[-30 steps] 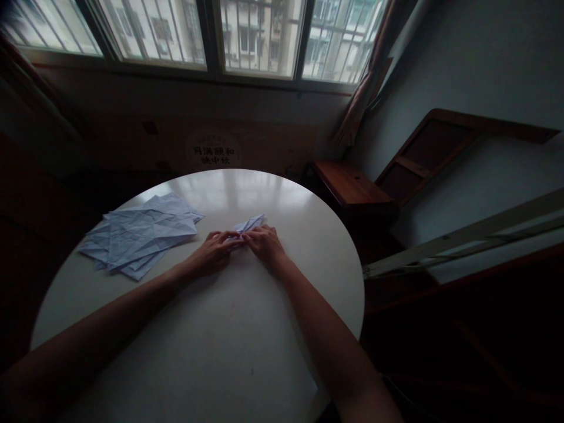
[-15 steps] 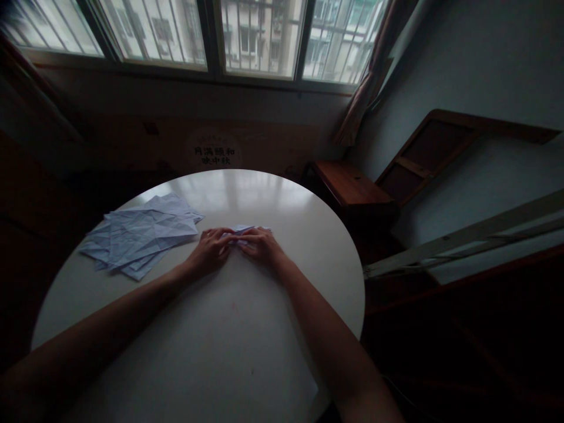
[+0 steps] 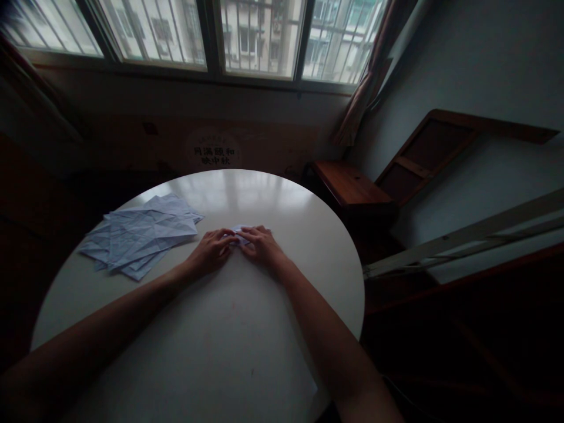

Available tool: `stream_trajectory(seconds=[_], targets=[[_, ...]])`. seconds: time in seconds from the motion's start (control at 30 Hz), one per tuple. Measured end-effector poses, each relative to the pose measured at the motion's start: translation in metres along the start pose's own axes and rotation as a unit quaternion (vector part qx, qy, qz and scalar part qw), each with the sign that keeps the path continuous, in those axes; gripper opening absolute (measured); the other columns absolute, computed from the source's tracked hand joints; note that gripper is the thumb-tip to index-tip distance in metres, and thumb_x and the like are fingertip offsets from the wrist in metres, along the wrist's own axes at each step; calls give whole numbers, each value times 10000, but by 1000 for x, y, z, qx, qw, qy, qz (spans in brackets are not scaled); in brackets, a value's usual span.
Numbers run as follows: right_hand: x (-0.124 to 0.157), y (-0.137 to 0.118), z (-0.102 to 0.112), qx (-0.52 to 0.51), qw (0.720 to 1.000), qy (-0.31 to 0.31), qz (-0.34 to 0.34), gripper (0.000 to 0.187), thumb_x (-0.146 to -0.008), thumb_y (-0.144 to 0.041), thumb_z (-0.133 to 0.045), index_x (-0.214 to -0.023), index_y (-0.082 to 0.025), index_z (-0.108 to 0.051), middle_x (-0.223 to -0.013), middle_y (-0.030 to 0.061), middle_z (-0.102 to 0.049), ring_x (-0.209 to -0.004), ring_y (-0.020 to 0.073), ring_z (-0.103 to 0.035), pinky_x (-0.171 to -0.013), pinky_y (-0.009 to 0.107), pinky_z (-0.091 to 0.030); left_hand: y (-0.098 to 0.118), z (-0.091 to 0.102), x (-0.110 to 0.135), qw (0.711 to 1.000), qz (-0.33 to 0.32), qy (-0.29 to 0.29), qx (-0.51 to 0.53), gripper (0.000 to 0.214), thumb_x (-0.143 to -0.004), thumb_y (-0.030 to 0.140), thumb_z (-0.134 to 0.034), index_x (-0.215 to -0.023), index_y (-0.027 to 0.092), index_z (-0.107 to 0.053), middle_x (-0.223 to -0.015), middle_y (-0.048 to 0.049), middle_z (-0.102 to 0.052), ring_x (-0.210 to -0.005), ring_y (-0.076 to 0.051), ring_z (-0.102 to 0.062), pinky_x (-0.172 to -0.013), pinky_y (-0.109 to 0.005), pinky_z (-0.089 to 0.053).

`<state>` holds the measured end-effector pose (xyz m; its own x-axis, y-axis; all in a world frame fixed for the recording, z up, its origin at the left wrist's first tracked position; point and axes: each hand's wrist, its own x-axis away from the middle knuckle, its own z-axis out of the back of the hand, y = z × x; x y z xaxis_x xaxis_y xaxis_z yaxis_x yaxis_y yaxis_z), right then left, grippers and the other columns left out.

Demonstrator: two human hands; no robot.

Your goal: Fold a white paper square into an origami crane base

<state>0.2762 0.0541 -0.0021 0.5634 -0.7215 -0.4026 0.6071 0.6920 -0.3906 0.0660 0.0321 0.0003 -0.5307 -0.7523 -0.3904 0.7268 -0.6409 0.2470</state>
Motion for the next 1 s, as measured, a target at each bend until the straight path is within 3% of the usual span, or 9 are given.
stream_trajectory(seconds=[0.27,0.47,0.77,1.0], targets=[[0,2,-2,-5,1000,2,-10,378,-812,-274,-687,-1189,-243,-676,-1204,84,-667,-1063,248,-527,-952,433,-411,5,3,0,999,32,11,-33,195,-900,251,-498,-1022,234,-650,-1092,-57,-654,-999,-220,-611,-976,-426,-359],[-1,-1,1,7,1000,-16,-8,352,-802,-337,-706,-1138,-232,-703,-1204,62,-672,-1076,263,-496,-946,437,-376,8,5,-1,995,62,24,-75,206,-925,322,-476,-907,202,-642,-969,-59,-659,-915,-215,-615,-968,-437,-350],[-1,-1,2,27,1000,3,16,238,-826,-367,-691,-1038,-270,-737,-1111,49,-714,-1106,257,-520,-952,437,-326,4,3,0,997,43,28,-55,155,-880,259,-514,-943,203,-644,-1053,-64,-651,-944,-207,-617,-971,-400,-386],[-3,5,0,-22,999,1,29,261,-805,-351,-719,-1050,-263,-734,-1087,75,-718,-1059,217,-626,-967,379,-386,2,4,0,999,35,17,-31,208,-821,308,-609,-1009,234,-656,-1096,-56,-659,-1003,-242,-613,-957,-431,-386]])
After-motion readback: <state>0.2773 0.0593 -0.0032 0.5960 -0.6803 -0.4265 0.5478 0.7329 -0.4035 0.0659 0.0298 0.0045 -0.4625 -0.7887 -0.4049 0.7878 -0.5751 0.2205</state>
